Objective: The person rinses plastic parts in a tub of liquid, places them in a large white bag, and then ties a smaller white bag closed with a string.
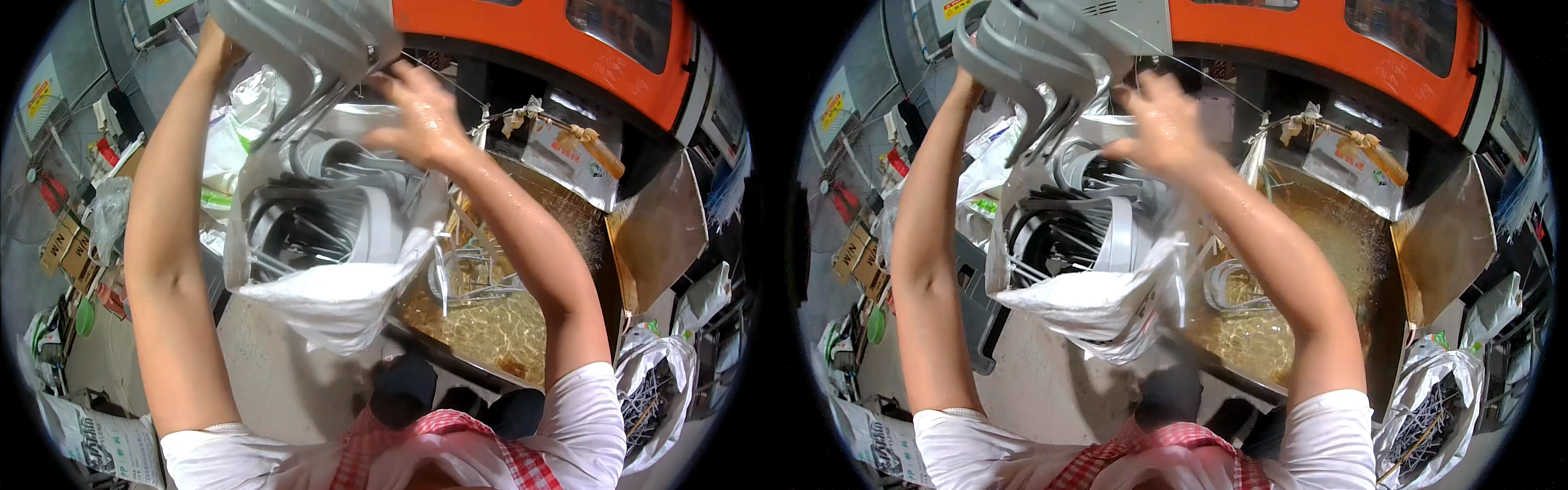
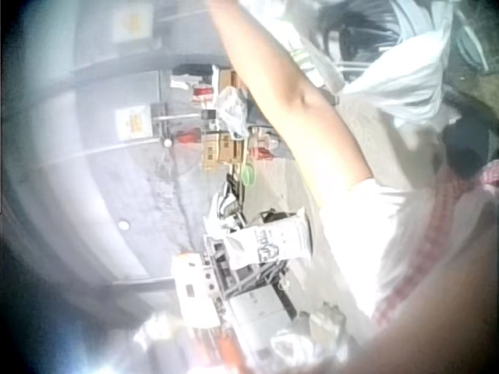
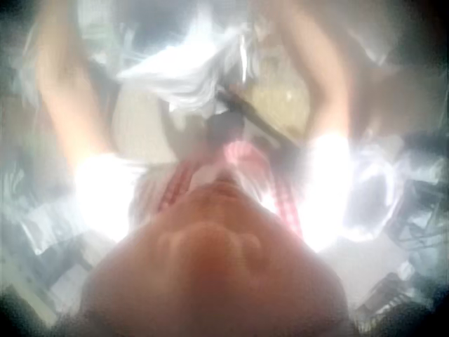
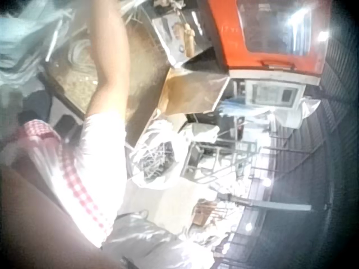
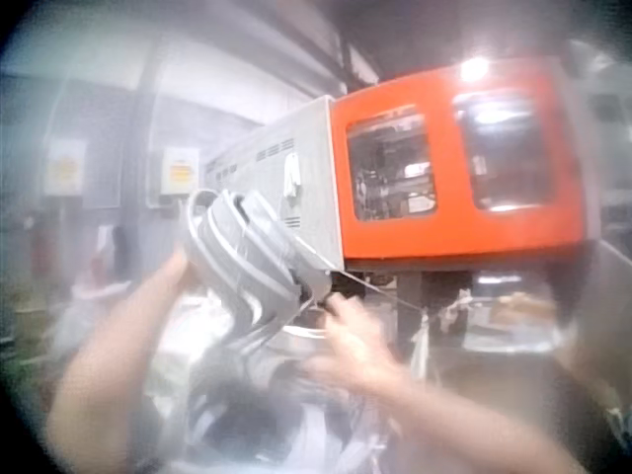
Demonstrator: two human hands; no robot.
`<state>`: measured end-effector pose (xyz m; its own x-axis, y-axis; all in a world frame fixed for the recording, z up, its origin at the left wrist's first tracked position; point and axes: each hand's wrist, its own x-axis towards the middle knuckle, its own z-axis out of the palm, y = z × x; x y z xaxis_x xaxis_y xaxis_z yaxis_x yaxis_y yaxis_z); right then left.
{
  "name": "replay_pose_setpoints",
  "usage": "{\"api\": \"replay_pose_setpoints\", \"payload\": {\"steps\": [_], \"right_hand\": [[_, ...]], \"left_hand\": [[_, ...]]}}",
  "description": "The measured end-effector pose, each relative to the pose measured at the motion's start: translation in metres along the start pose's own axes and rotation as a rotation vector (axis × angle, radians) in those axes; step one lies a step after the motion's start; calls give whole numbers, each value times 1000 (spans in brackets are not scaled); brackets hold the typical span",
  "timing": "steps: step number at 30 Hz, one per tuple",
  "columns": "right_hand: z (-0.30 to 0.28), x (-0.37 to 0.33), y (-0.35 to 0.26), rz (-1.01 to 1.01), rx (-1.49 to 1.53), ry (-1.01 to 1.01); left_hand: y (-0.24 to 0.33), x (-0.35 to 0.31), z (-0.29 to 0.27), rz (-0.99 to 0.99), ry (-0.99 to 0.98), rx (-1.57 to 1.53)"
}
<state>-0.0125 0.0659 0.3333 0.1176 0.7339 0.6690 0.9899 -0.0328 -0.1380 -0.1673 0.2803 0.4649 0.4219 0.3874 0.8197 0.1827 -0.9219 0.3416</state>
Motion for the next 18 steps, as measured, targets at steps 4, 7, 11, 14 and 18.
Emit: {"api": "replay_pose_setpoints", "payload": {"steps": [4,7,11,14,18], "right_hand": [[22,-7,75,350,-136,-54],[49,-7,121,546,325,-208],[69,-9,138,569,361,47],[69,-7,117,636,341,93],[48,-10,113,534,306,62]], "left_hand": [[-8,15,44,6,-202,217],[-19,1,125,286,-630,469],[-9,-62,225,191,-1020,609],[-32,-72,249,115,-1044,669],[-35,-74,264,269,-954,891]]}}
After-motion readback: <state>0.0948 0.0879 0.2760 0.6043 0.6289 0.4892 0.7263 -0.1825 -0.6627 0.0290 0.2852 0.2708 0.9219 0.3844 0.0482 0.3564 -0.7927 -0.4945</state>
